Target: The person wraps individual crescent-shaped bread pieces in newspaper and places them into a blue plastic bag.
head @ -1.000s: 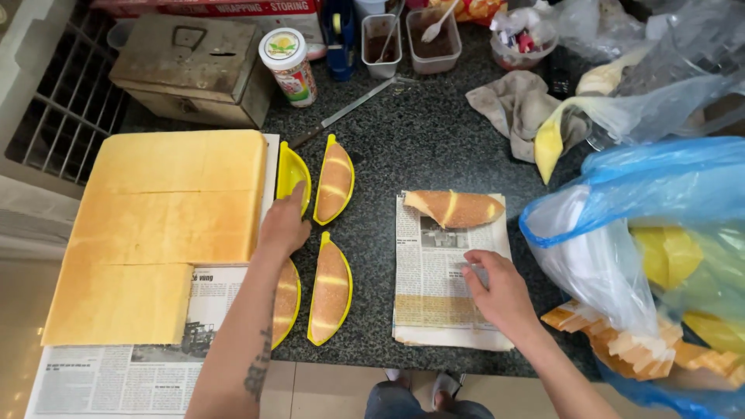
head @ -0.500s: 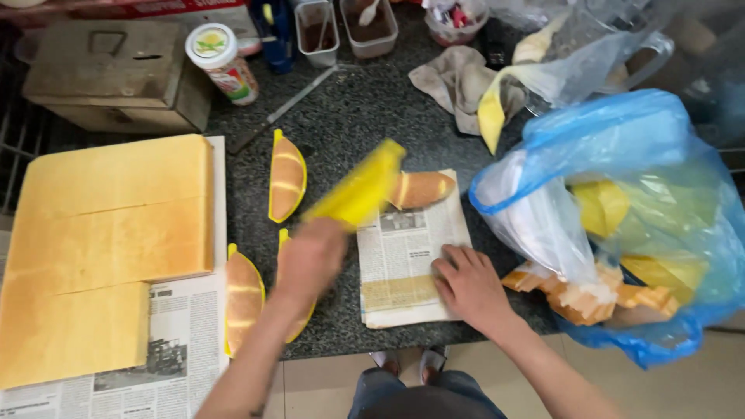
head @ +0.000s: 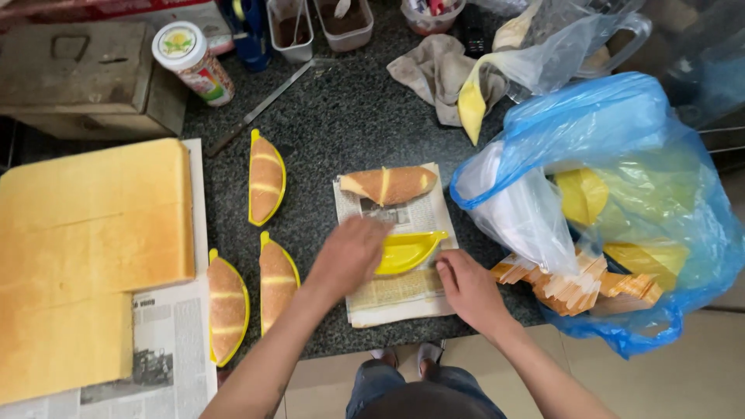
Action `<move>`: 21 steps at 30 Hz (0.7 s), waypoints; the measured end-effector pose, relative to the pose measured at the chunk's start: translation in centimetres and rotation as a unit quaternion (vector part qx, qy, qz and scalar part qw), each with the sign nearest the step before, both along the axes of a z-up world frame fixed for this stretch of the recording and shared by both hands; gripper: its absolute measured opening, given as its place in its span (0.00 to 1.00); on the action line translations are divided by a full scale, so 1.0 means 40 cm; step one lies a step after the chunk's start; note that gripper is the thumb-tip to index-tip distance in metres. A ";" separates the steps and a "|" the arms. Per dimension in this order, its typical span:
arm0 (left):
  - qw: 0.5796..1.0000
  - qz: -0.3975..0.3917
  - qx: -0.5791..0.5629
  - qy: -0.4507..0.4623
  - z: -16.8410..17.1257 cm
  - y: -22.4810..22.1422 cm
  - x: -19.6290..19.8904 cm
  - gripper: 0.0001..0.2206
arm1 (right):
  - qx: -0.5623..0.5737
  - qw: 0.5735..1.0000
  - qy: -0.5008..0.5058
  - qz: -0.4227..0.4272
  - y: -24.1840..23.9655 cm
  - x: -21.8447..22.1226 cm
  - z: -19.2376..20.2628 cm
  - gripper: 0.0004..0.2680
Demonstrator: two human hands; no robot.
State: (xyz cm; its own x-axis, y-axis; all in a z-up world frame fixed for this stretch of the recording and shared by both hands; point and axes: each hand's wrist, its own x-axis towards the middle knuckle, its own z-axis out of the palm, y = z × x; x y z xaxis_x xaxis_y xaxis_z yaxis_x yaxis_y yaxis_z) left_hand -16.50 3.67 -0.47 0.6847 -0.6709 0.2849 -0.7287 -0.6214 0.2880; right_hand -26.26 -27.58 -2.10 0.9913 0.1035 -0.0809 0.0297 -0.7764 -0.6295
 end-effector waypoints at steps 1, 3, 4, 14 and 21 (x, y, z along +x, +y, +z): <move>1.000 -0.004 -0.001 0.000 0.018 -0.027 0.062 0.21 | -0.001 1.000 0.000 -0.004 0.001 0.007 -0.009 0.09; 0.992 0.062 0.102 0.031 0.051 -0.082 0.186 0.29 | -0.043 0.999 0.019 -0.015 0.007 0.019 -0.029 0.10; 0.993 0.058 0.102 0.031 0.017 -0.102 0.243 0.29 | -0.043 0.999 0.019 -0.019 0.014 0.021 -0.021 0.10; 0.933 -0.014 0.227 0.280 0.023 -0.220 0.461 0.60 | -0.092 0.995 0.048 -0.006 0.033 0.017 -0.014 0.11; 0.923 0.092 0.062 0.369 0.132 -0.158 0.473 0.62 | -0.070 0.996 0.054 0.000 0.030 0.019 -0.033 0.13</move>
